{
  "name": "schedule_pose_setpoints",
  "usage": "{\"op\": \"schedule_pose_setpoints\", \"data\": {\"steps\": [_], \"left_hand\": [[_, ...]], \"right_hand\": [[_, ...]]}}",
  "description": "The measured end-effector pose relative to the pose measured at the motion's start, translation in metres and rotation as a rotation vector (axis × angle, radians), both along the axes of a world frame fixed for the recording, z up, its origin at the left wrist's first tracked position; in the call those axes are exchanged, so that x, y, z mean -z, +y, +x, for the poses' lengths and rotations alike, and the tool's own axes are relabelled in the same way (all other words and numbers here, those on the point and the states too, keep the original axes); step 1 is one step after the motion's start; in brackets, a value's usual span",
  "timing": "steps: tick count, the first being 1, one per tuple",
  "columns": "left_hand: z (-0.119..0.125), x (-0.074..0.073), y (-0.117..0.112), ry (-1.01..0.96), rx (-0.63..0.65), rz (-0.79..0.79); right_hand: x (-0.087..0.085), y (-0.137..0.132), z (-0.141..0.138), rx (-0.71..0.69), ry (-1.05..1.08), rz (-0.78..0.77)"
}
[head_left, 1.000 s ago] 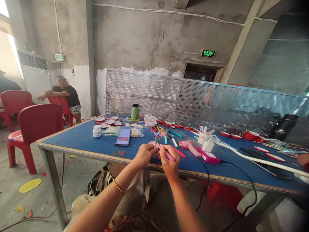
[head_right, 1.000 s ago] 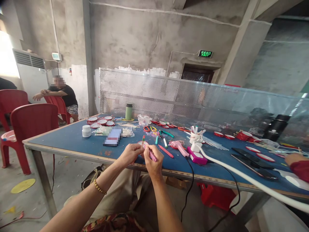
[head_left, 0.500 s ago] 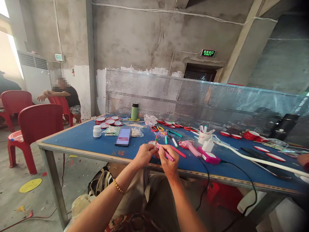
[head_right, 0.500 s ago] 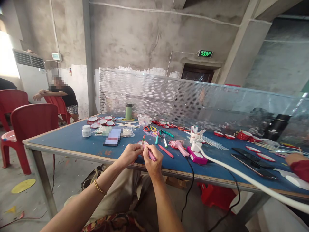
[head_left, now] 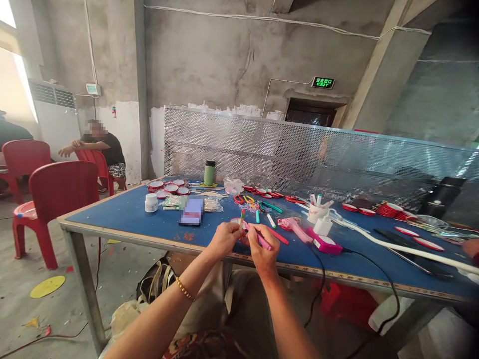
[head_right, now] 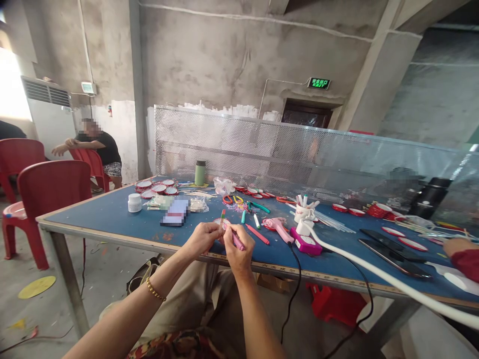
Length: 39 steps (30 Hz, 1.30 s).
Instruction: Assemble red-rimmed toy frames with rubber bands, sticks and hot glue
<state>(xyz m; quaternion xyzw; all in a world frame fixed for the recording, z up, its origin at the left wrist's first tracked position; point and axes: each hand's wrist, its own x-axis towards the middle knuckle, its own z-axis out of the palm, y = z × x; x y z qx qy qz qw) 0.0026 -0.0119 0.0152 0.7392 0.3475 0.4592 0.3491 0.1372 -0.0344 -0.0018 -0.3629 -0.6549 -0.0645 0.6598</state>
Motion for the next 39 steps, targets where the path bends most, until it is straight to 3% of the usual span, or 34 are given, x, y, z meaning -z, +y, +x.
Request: {"op": "schedule_pose_setpoints", "data": {"steps": [39], "left_hand": [[-0.0001,0.0004,0.0003,0.012,-0.007,-0.015]], "right_hand": [[-0.0017,-0.0002,0.0007,0.051,-0.062,0.014]]}}
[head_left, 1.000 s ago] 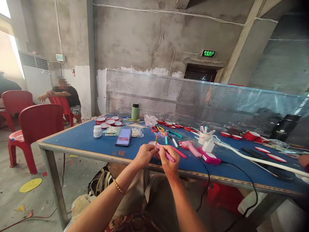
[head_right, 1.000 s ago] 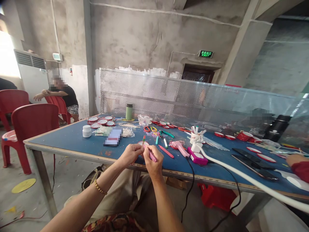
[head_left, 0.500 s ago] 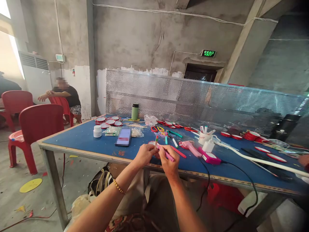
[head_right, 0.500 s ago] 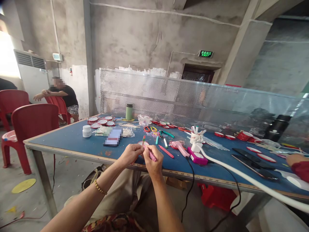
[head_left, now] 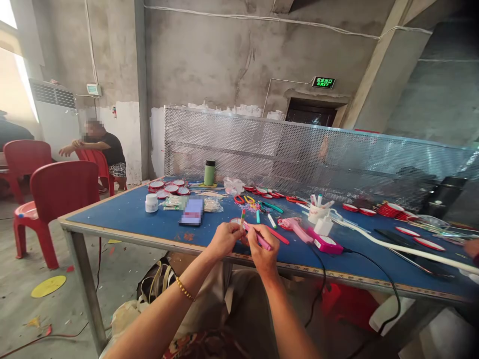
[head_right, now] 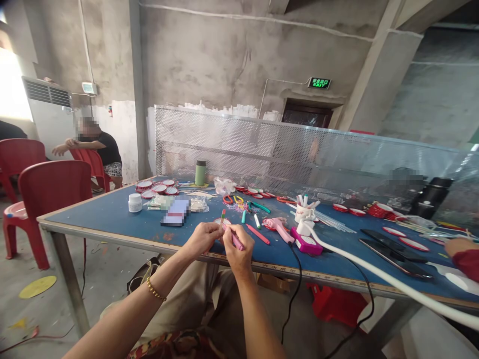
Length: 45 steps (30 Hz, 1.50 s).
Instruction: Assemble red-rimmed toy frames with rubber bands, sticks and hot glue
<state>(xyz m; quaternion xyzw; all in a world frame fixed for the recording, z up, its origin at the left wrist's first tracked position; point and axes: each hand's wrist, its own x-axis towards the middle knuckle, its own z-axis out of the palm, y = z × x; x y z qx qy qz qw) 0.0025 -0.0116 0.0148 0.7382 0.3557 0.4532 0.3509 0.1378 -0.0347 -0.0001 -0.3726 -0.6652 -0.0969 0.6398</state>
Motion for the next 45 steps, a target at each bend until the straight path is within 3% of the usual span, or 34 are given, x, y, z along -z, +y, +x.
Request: {"op": "schedule_pose_setpoints", "data": {"steps": [45], "left_hand": [[-0.0008,-0.0025,-0.0024,0.011,-0.014,-0.004]], "right_hand": [[0.0032,0.0030,0.0011,-0.011,-0.001,-0.002]]}}
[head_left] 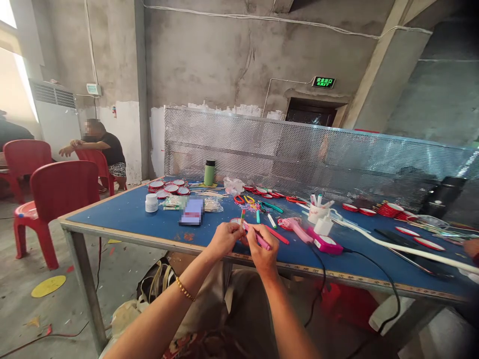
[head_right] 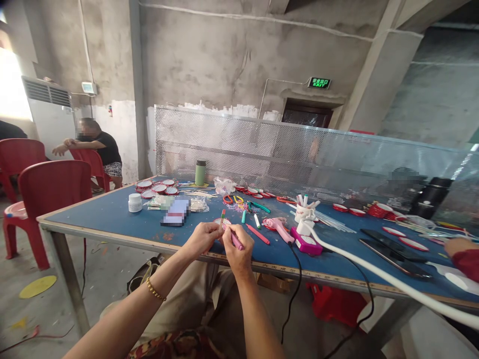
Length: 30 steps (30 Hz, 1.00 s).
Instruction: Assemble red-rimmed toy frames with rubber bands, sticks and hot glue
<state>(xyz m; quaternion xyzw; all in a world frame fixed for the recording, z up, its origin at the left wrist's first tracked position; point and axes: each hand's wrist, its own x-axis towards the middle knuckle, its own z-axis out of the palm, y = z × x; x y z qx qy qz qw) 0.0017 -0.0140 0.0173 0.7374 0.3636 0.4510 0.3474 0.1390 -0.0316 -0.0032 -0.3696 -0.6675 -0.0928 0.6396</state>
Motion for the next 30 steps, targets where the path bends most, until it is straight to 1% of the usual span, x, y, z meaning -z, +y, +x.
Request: {"op": "schedule_pose_setpoints", "data": {"steps": [6,12,19,24,30], "left_hand": [[0.0000,0.0002,0.0004,0.011,0.000,-0.006],[0.0006,0.0007,0.0006,-0.016,0.022,-0.021],[0.0007,0.0029,0.0024,-0.023,0.012,0.006],[0.0005,0.0049,0.0048,-0.008,0.009,0.035],[0.0006,0.0040,0.0036,-0.033,0.015,0.017]], "right_hand": [[0.0016,0.0018,0.0013,0.011,0.002,0.000],[0.0006,0.0015,0.0023,-0.002,0.059,-0.018],[-0.0006,-0.0013,0.0005,-0.009,0.029,0.018],[-0.0014,-0.0021,-0.0007,-0.009,0.019,0.006],[-0.0010,-0.0023,-0.0004,-0.010,0.008,-0.002]]}}
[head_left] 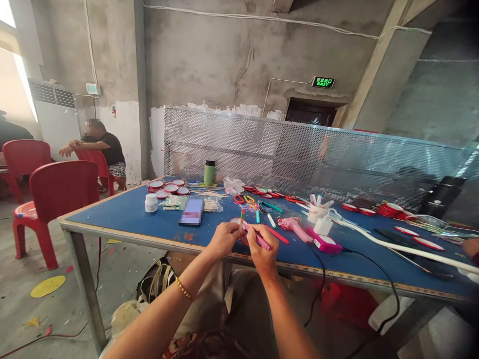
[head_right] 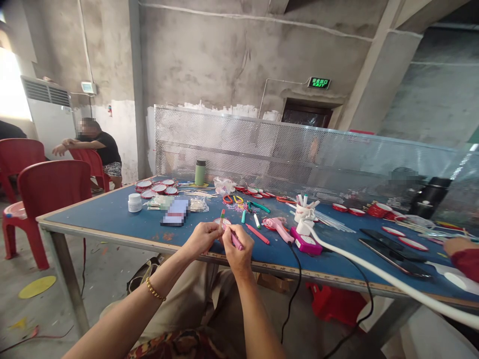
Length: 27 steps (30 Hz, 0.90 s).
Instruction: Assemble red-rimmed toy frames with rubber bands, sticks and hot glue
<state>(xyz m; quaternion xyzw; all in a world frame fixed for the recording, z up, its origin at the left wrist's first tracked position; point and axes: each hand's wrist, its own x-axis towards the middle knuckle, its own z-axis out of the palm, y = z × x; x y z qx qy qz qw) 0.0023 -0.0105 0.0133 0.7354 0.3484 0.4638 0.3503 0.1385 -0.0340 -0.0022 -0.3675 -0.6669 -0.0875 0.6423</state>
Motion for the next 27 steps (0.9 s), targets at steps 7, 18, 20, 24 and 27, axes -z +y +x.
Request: {"op": "schedule_pose_setpoints", "data": {"steps": [7,18,20,24,27], "left_hand": [[-0.0005,-0.0005,-0.0005,0.033,-0.002,-0.024],[-0.0002,0.0014,0.0012,0.017,0.005,0.013],[-0.0001,0.0011,0.0015,0.017,0.000,0.030],[0.0004,0.0002,0.0007,0.028,-0.005,0.026],[0.0005,-0.0002,-0.0003,0.033,-0.015,0.022]], "right_hand": [[0.0007,0.0013,0.0009,0.031,-0.003,0.005],[-0.0023,-0.0019,-0.0008,0.015,0.022,0.013],[-0.0021,-0.0018,-0.0012,0.005,0.012,0.012],[-0.0012,-0.0014,-0.0012,-0.018,0.007,-0.008],[-0.0009,-0.0011,-0.0009,-0.023,-0.009,-0.004]]}}
